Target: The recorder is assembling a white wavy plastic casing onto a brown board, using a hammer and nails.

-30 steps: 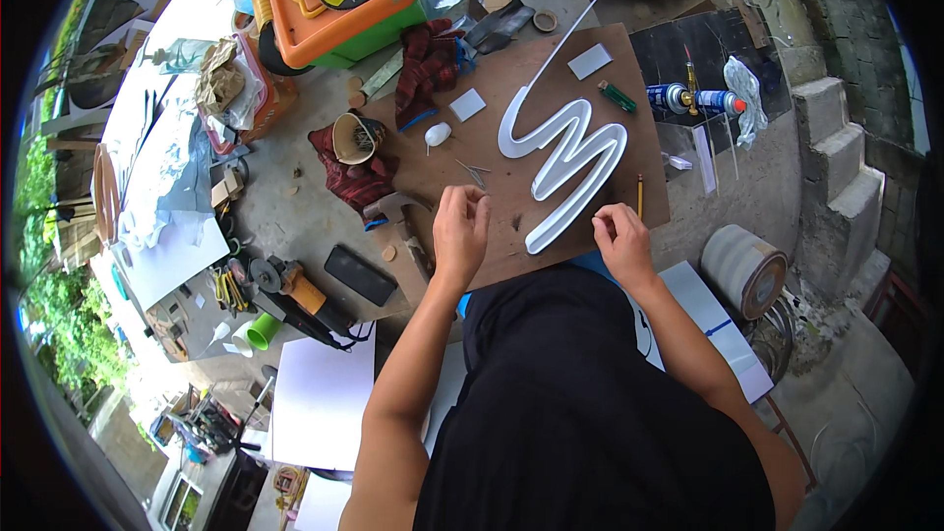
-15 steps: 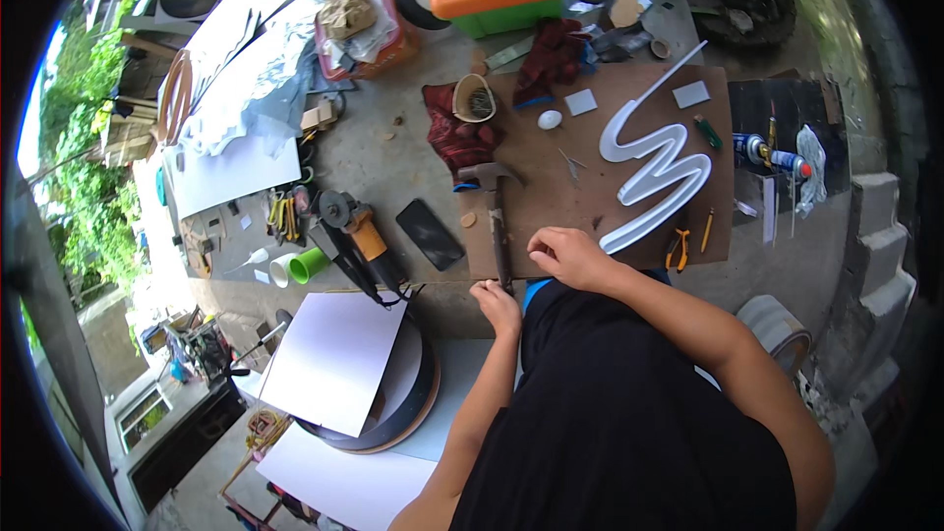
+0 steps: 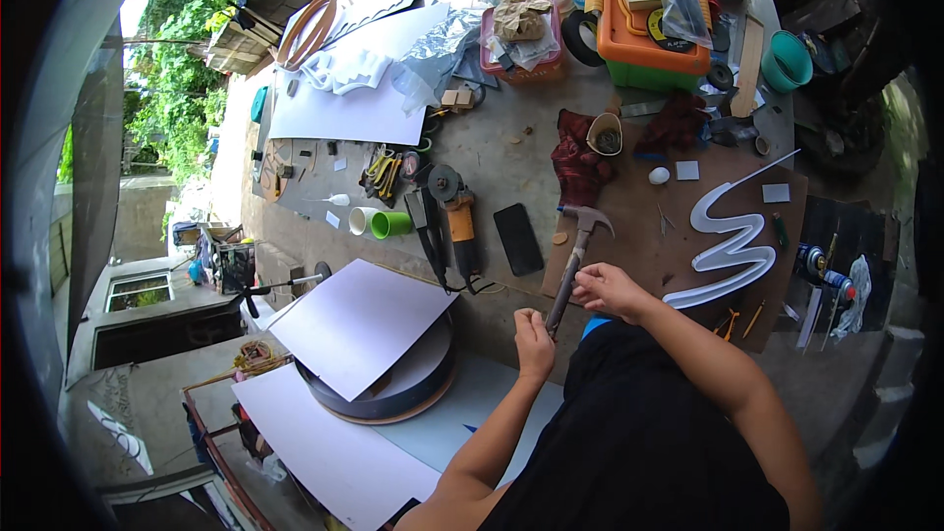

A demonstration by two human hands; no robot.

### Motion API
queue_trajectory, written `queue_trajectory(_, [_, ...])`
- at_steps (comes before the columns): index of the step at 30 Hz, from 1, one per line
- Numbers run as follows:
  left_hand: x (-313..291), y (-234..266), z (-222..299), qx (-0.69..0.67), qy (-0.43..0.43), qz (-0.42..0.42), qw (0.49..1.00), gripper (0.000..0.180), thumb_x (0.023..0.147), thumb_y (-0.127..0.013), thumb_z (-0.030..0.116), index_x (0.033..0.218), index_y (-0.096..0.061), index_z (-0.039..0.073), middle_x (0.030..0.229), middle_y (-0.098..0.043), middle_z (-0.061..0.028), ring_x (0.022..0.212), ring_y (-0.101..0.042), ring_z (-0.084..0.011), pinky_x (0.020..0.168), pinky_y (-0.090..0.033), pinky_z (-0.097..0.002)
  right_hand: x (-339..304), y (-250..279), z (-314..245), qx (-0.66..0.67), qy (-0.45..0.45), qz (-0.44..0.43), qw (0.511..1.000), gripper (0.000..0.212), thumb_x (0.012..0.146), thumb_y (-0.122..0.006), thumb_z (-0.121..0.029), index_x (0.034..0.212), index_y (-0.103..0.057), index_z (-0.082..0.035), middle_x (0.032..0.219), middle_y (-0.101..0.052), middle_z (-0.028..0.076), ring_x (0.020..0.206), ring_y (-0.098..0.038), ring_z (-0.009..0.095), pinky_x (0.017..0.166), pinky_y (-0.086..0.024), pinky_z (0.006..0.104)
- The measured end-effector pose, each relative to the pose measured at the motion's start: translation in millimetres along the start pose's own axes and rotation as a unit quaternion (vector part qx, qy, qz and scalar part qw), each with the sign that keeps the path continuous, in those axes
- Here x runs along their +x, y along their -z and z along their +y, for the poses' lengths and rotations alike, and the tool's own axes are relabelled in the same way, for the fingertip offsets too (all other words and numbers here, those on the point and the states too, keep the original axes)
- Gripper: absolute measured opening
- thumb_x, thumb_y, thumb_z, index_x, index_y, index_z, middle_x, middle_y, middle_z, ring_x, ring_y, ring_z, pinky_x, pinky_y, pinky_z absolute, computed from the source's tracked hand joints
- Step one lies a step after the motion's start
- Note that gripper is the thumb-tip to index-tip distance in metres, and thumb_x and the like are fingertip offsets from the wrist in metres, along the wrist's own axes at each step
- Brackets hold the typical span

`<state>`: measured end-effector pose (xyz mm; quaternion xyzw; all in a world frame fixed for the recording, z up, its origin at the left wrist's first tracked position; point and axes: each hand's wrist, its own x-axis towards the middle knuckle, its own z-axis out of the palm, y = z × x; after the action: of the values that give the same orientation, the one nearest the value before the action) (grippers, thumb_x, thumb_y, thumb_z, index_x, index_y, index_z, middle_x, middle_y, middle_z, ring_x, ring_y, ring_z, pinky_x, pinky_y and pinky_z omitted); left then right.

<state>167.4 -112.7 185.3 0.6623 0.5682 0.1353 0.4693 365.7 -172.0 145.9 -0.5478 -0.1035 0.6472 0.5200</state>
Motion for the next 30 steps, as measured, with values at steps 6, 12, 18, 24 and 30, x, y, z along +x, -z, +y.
queue_trajectory(6, [-42.1,39.1,50.7,0.061,0.0,-0.064,0.996,0.017,0.109,-0.043,0.019,0.104,-0.046,0.003,0.077,-0.052,-0.0046,0.057,-0.055,-0.011,0.051,-0.05,-0.0289,-16.1,-20.9,7.8,0.213,-0.104,-0.091,0.967,0.039,0.101,-0.065,-0.037,0.114,-0.055,-0.002,0.109,-0.068,0.015,0.1,-0.07,0.024,0.086,-0.06,0.0376])
queue_trajectory(12, [-70.0,45.0,82.9,0.077,0.054,-0.116,0.989,0.019,0.11,-0.041,0.021,0.102,-0.044,0.005,0.07,-0.053,-0.0035,0.051,-0.054,-0.0112,0.048,-0.046,-0.0272,-36.7,-21.4,-6.2,0.25,-0.077,-0.132,0.956,0.03,0.099,-0.069,-0.023,0.117,-0.053,-0.005,0.115,-0.067,0.012,0.103,-0.069,0.023,0.092,-0.058,0.0386])
queue_trajectory(18, [-27.4,26.5,61.7,0.086,-0.057,-0.256,0.961,0.014,0.104,-0.053,0.011,0.102,-0.056,-0.002,0.08,-0.059,-0.0085,0.073,-0.064,-0.0165,0.064,-0.051,-0.0297,-101.4,18.8,-22.1,0.304,0.024,-0.062,0.95,0.026,0.098,-0.069,-0.013,0.117,-0.053,-0.004,0.11,-0.068,0.011,0.11,-0.068,0.023,0.094,-0.056,0.0382])
queue_trajectory(24, [49.3,-95.0,119.8,0.061,-0.272,-0.298,0.913,0.005,0.091,-0.07,0.0,0.095,-0.067,0.0,0.085,-0.062,-0.0095,0.074,-0.062,-0.0187,0.067,-0.05,-0.03,-160.7,89.3,-44.6,0.131,0.267,0.223,0.929,0.026,0.101,-0.062,-0.007,0.124,-0.053,-0.002,0.1,-0.067,0.007,0.099,-0.068,0.016,0.089,-0.053,0.0316])
queue_trajectory(30, [107.4,-239.7,140.2,0.006,-0.403,-0.335,0.852,0.014,0.082,-0.074,-0.002,0.095,-0.068,0.003,0.088,-0.067,-0.0105,0.074,-0.064,-0.0249,0.067,-0.052,-0.0356,-208.6,147.4,-49.7,-0.009,0.14,0.454,0.88,0.025,0.1,-0.061,-0.009,0.124,-0.058,-0.002,0.081,-0.062,0.003,0.079,-0.063,0.01,0.074,-0.052,0.0278])
